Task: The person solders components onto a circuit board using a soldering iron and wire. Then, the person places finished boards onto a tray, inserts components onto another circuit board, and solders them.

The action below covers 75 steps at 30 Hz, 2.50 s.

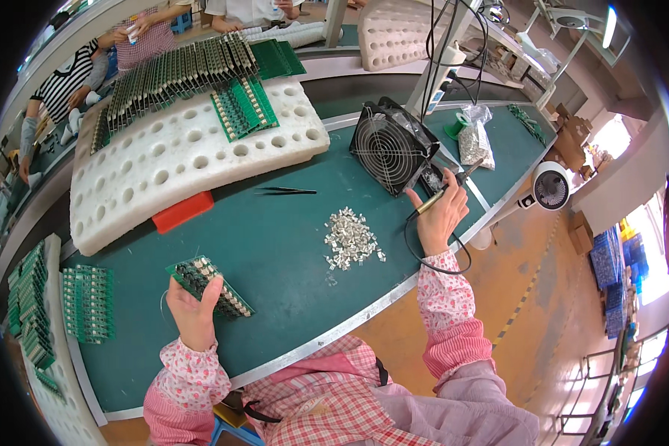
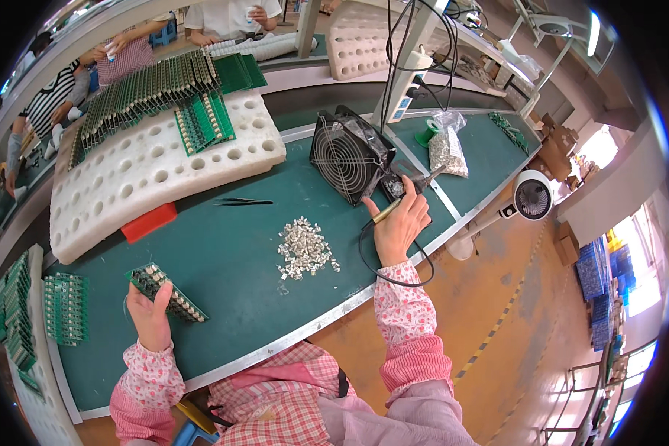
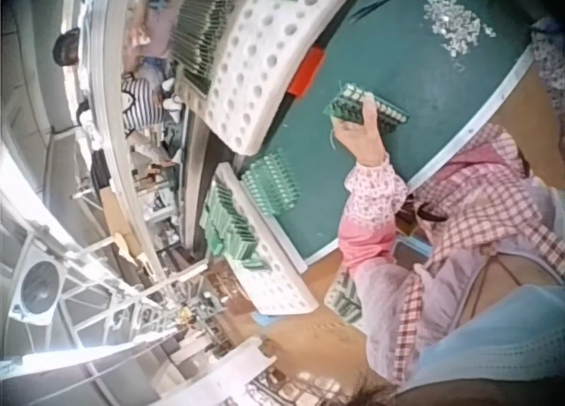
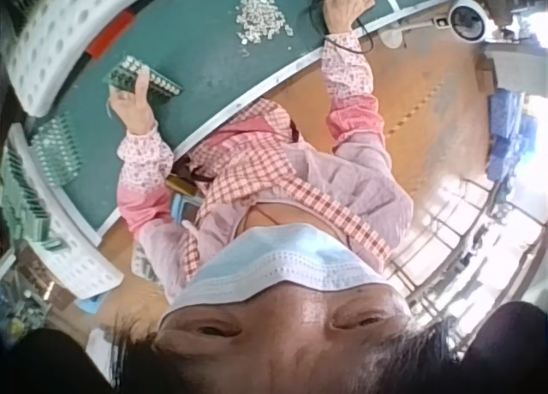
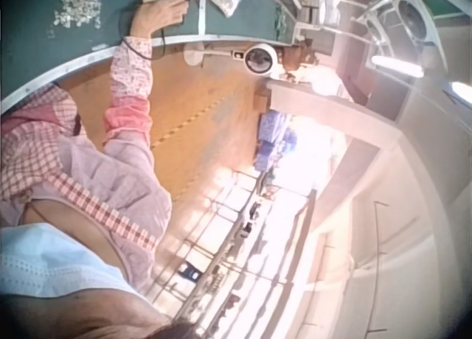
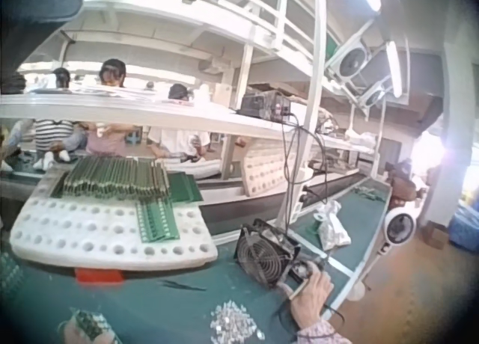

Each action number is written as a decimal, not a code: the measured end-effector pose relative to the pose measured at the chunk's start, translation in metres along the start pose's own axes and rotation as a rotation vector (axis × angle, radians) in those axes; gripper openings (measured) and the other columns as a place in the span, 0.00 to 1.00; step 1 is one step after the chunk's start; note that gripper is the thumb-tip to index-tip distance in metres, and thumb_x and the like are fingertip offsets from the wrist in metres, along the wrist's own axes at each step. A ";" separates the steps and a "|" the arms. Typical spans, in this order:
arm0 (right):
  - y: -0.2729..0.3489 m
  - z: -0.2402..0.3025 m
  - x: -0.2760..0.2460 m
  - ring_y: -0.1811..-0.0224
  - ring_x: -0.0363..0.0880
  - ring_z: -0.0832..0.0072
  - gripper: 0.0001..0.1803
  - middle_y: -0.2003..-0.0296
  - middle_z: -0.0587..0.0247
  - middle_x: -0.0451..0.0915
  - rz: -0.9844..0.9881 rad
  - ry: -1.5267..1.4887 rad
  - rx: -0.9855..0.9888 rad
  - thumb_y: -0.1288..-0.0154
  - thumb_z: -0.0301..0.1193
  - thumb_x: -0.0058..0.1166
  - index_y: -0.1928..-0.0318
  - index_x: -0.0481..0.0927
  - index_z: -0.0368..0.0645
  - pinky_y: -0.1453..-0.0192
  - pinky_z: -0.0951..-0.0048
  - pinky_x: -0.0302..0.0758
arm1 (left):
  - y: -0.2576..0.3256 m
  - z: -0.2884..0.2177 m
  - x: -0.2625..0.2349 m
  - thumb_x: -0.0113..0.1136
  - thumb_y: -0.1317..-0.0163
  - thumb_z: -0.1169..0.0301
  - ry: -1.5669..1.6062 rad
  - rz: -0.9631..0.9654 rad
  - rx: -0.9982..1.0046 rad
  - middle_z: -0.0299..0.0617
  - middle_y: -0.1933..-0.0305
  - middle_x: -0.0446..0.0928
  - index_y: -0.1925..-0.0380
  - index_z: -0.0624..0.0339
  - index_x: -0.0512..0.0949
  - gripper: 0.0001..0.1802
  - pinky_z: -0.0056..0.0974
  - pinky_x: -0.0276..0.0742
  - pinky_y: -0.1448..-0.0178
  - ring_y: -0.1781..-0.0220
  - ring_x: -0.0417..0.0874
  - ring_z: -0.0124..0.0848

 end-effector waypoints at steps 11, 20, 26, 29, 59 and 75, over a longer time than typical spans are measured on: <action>0.050 0.031 -0.083 0.72 0.74 0.70 0.09 0.70 0.59 0.77 0.120 -0.687 -0.050 0.36 0.31 0.54 0.60 0.77 0.38 0.67 0.73 0.71 | -0.008 0.001 -0.002 0.61 0.44 0.79 0.256 0.111 -0.413 0.37 0.59 0.76 0.53 0.62 0.71 0.18 0.30 0.74 0.54 0.60 0.77 0.23; 0.077 0.108 -0.068 0.73 0.74 0.68 0.11 0.74 0.64 0.78 0.385 -0.639 -0.329 0.46 0.27 0.60 0.61 0.77 0.45 0.69 0.69 0.70 | -0.006 0.014 0.007 0.58 0.41 0.78 0.061 0.323 -0.288 0.38 0.54 0.76 0.50 0.64 0.69 0.19 0.30 0.76 0.51 0.55 0.77 0.23; 0.076 0.127 -0.059 0.69 0.72 0.67 0.12 0.76 0.65 0.75 0.443 -0.514 -0.379 0.50 0.24 0.62 0.63 0.77 0.48 0.65 0.67 0.65 | 0.000 0.012 0.005 0.58 0.40 0.78 0.038 0.345 -0.283 0.38 0.54 0.76 0.49 0.66 0.70 0.18 0.31 0.74 0.49 0.54 0.77 0.24; 0.073 0.128 -0.059 0.71 0.72 0.67 0.14 0.75 0.64 0.76 0.429 -0.536 -0.404 0.51 0.22 0.62 0.63 0.76 0.46 0.65 0.67 0.66 | 0.001 0.011 0.004 0.58 0.40 0.78 0.042 0.345 -0.328 0.39 0.55 0.77 0.51 0.66 0.71 0.17 0.31 0.74 0.49 0.55 0.77 0.24; 0.094 0.186 -0.079 0.64 0.83 0.74 0.17 0.67 0.57 0.80 0.668 -1.341 0.168 0.44 0.15 0.58 0.56 0.67 0.38 0.60 0.77 0.79 | 0.008 0.013 0.009 0.62 0.43 0.77 0.282 0.246 -0.457 0.38 0.57 0.78 0.52 0.63 0.71 0.19 0.31 0.78 0.55 0.59 0.79 0.23; 0.091 0.196 -0.070 0.59 0.82 0.69 0.18 0.62 0.52 0.78 0.746 -1.471 0.324 0.40 0.13 0.52 0.52 0.64 0.38 0.55 0.75 0.79 | 0.009 0.015 0.009 0.61 0.41 0.76 0.357 0.187 -0.460 0.36 0.59 0.78 0.53 0.61 0.73 0.15 0.31 0.78 0.57 0.60 0.79 0.22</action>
Point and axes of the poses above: each hand's wrist, its own y-axis away from the middle knuckle, its own x-axis out of the palm, z = x × y, the point moved 1 cm from there along -y, towards the middle knuckle
